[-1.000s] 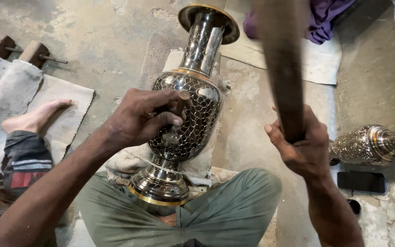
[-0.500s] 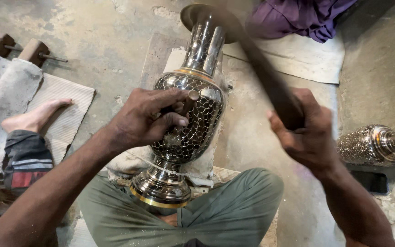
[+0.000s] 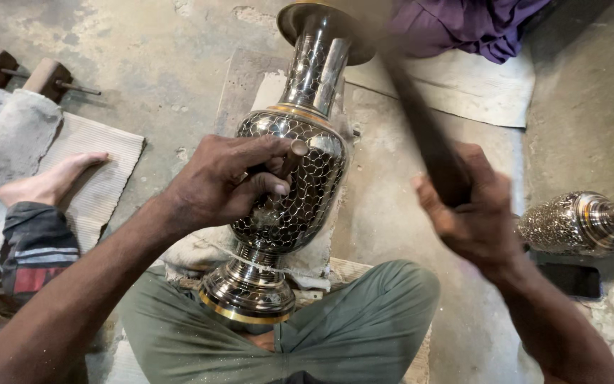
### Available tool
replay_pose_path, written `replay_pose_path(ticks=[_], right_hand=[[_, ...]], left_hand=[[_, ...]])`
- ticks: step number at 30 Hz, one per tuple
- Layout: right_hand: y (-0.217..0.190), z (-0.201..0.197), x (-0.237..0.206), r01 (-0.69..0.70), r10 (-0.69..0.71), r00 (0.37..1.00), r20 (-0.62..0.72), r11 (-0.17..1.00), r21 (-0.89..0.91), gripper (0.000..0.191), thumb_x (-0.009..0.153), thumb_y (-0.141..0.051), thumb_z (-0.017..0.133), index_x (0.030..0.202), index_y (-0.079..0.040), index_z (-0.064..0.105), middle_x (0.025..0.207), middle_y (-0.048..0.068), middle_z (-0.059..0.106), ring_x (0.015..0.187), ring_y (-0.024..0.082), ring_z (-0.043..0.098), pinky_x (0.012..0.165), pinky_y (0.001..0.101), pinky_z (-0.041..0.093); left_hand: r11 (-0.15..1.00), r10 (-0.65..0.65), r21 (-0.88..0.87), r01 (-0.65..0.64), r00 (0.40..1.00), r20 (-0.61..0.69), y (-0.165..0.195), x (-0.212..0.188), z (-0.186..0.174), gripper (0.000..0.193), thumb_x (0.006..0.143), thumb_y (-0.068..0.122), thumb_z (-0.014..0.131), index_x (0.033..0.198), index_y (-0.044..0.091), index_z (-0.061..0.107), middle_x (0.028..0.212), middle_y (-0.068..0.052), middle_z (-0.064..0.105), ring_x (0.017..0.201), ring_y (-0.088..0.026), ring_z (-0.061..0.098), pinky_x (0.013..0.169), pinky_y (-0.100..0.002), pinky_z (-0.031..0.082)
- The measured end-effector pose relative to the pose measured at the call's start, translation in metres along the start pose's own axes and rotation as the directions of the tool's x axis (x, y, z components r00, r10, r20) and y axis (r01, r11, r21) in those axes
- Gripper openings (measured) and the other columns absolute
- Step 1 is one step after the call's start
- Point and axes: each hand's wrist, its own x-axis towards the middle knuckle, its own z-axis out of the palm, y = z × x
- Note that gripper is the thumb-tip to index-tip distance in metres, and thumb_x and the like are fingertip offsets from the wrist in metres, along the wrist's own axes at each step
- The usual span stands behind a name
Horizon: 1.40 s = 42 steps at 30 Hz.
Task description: The person sits cross-legged on the floor with an engraved brass vase held against their body. They hold a small punch against the vase surface with one hand and repeatedly strike it with a wooden mallet held in the other hand, working along the patterned surface.
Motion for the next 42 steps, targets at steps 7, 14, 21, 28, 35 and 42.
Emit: replay_pose_path(ticks=[7,14,21,28,35,42], right_hand=[[-0.005,-0.003,-0.005,0.146,-0.151,0.989,-0.011,0.97,-0.193,0.039,0.091,-0.01,0.071,0.127,-0.007,0.056,0.081,0.008,0.068,0.066,0.016,0.065,0.057,0.0346,0.055],[-0.025,-0.003,0.005,0.017,-0.018,1.0,-0.006,0.989,-0.147,0.045,0.092,-0.009,0.074,0.133,-0.01,0.056,0.083,0.011,0.069,0.067,0.019,0.069,0.059,0.0326,0.055],[-0.019,-0.003,-0.002,0.061,-0.061,0.998,-0.021,0.998,-0.02,0.052,0.093,-0.007,0.071,0.14,-0.012,0.051,0.089,0.01,0.069,0.076,0.019,0.072,0.065,0.0354,0.058],[-0.006,-0.003,-0.001,0.174,-0.165,0.984,0.065,0.968,-0.181,0.055,0.093,-0.003,0.067,0.144,-0.012,0.048,0.087,0.008,0.069,0.066,0.017,0.069,0.057,0.0291,0.056],[-0.008,-0.009,-0.004,0.255,-0.242,0.967,0.082,0.904,-0.344,0.058,0.09,-0.005,0.069,0.143,-0.013,0.048,0.088,0.012,0.071,0.069,0.023,0.069,0.059,0.0345,0.057],[-0.006,-0.01,-0.008,0.249,-0.233,0.968,0.092,0.849,-0.466,0.052,0.093,-0.005,0.07,0.142,-0.011,0.055,0.087,0.013,0.073,0.061,0.021,0.066,0.053,0.0339,0.057]], left_hand=[[0.997,-0.072,-0.019,0.073,0.996,0.058,0.001,0.003,-0.001,0.037,0.093,0.021,0.073,0.127,0.007,0.065,0.079,-0.001,0.07,0.07,-0.014,0.073,0.062,-0.029,0.066],[0.999,-0.041,-0.026,0.043,0.998,0.051,0.001,0.003,-0.003,0.037,0.094,0.019,0.072,0.128,0.007,0.065,0.085,-0.003,0.072,0.074,-0.015,0.074,0.067,-0.033,0.065],[0.999,-0.004,-0.053,0.007,0.999,0.046,-0.002,0.002,-0.004,0.04,0.093,0.022,0.07,0.129,0.006,0.066,0.083,-0.003,0.072,0.076,-0.017,0.074,0.072,-0.035,0.066],[0.998,-0.029,-0.049,0.033,0.995,0.098,-0.006,0.005,-0.003,0.035,0.095,0.024,0.069,0.125,0.007,0.067,0.083,-0.003,0.074,0.076,-0.017,0.076,0.07,-0.034,0.067],[0.998,0.031,-0.063,-0.026,0.996,0.089,-0.009,0.003,-0.004,0.026,0.097,0.024,0.068,0.117,0.007,0.068,0.091,-0.005,0.076,0.084,-0.019,0.079,0.078,-0.035,0.068],[0.999,0.012,-0.033,-0.009,0.996,0.089,-0.012,0.003,-0.001,0.016,0.101,0.025,0.067,0.097,0.009,0.065,0.091,-0.003,0.076,0.083,-0.015,0.078,0.075,-0.031,0.069]])
